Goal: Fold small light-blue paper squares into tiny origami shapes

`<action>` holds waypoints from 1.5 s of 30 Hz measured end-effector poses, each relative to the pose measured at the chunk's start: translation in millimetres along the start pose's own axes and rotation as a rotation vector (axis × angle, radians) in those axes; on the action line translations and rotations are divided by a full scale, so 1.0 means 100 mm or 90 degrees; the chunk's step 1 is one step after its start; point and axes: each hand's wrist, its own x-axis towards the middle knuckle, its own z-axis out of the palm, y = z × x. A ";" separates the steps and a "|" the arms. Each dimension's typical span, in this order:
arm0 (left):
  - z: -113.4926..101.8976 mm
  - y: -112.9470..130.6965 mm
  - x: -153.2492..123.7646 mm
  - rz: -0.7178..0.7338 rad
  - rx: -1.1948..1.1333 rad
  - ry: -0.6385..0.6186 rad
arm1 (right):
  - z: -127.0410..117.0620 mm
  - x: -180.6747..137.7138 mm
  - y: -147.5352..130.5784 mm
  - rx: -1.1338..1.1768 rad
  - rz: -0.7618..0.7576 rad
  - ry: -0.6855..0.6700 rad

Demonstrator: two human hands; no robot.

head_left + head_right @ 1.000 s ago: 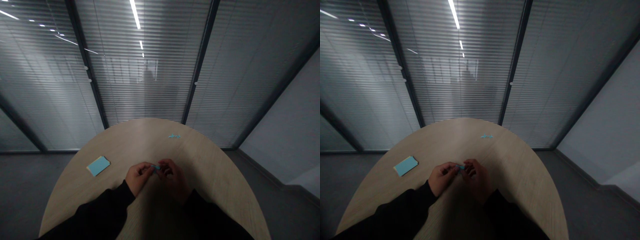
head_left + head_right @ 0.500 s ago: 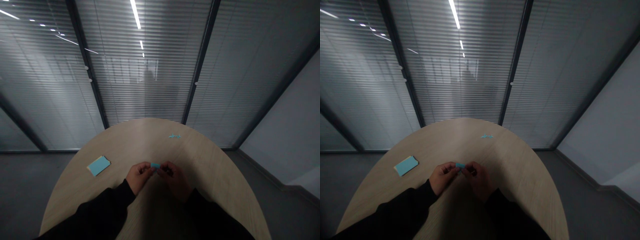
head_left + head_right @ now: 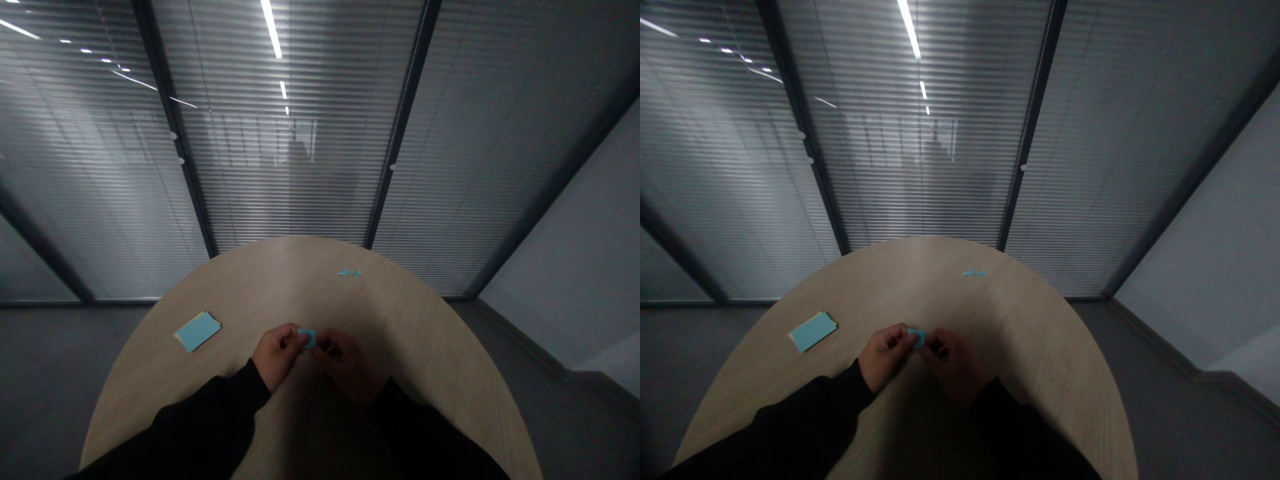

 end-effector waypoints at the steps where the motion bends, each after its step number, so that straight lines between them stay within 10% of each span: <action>1: 0.00 0.00 -0.01 0.007 0.003 -0.002 | 0.00 0.00 0.00 0.001 0.000 -0.001; 45: 0.02 0.08 -0.07 0.018 0.038 -0.043 | 0.00 0.01 0.00 0.160 0.046 0.073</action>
